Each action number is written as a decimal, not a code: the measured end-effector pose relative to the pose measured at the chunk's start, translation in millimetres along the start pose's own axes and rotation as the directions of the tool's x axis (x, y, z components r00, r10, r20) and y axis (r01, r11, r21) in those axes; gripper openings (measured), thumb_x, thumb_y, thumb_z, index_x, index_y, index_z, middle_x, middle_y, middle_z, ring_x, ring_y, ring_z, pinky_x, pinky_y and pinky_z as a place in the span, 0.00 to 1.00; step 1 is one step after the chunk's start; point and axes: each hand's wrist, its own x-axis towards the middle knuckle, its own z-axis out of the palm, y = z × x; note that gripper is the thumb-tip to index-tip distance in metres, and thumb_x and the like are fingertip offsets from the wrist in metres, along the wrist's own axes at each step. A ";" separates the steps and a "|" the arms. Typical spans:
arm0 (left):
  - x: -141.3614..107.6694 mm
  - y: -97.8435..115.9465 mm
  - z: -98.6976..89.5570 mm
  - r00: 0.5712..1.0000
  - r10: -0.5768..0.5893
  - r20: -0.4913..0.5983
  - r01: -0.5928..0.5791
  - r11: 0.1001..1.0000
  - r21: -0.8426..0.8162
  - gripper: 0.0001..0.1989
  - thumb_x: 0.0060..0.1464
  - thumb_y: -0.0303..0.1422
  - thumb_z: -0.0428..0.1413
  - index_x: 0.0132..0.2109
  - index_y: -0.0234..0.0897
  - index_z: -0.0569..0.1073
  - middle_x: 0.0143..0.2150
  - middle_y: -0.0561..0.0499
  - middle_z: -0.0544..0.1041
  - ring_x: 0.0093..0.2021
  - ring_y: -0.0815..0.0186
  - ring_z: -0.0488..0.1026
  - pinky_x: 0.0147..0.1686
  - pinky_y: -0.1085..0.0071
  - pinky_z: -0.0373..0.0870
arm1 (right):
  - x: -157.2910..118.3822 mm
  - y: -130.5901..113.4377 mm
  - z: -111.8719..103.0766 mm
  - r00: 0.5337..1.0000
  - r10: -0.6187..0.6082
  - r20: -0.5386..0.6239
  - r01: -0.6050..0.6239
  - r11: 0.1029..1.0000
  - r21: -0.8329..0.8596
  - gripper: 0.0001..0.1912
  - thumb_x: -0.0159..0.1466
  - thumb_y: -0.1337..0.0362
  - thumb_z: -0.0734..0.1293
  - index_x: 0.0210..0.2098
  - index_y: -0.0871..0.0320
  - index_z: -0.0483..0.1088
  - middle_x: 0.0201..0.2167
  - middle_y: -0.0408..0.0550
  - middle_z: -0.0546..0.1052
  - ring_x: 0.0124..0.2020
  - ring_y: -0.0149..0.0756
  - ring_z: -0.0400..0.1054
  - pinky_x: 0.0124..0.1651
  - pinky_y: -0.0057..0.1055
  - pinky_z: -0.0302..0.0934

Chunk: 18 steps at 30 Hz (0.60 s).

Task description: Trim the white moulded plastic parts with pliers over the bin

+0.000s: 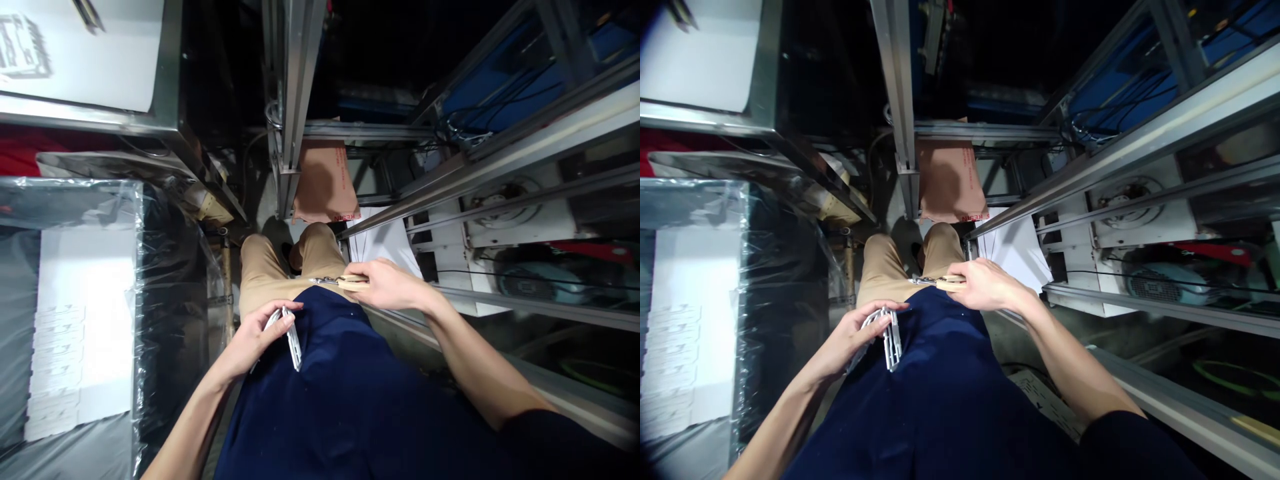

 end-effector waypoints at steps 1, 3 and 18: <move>-0.8 -2.0 -0.7 1.000 -0.001 0.007 0.001 0.998 -0.056 0.15 0.56 0.38 0.53 0.48 0.38 0.70 0.52 0.46 0.70 0.51 0.59 0.66 0.50 0.68 0.60 | -0.1 0.0 3.3 1.000 -0.011 0.006 0.011 1.000 0.016 0.11 0.57 0.55 0.61 0.34 0.54 0.68 0.22 0.40 0.69 0.23 0.29 0.58 0.25 0.25 0.47; -1.9 -6.3 -1.8 0.999 -0.024 0.028 0.029 0.977 -0.213 0.16 0.55 0.36 0.54 0.50 0.38 0.69 0.54 0.44 0.70 0.50 0.57 0.68 0.48 0.66 0.63 | 0.4 -0.3 10.0 0.999 -0.042 0.007 0.041 0.999 0.030 0.10 0.58 0.56 0.61 0.34 0.55 0.67 0.22 0.40 0.69 0.23 0.29 0.58 0.26 0.25 0.47; -1.3 -4.8 0.1 0.998 0.063 0.010 -0.035 0.677 -0.735 0.19 0.53 0.36 0.53 0.50 0.30 0.70 0.46 0.38 0.75 0.40 0.56 0.74 0.28 0.73 0.74 | 5.5 -21.1 21.4 0.952 -0.258 -0.164 0.248 0.965 -0.080 0.14 0.56 0.65 0.62 0.43 0.58 0.65 0.36 0.47 0.70 0.38 0.38 0.62 0.41 0.33 0.52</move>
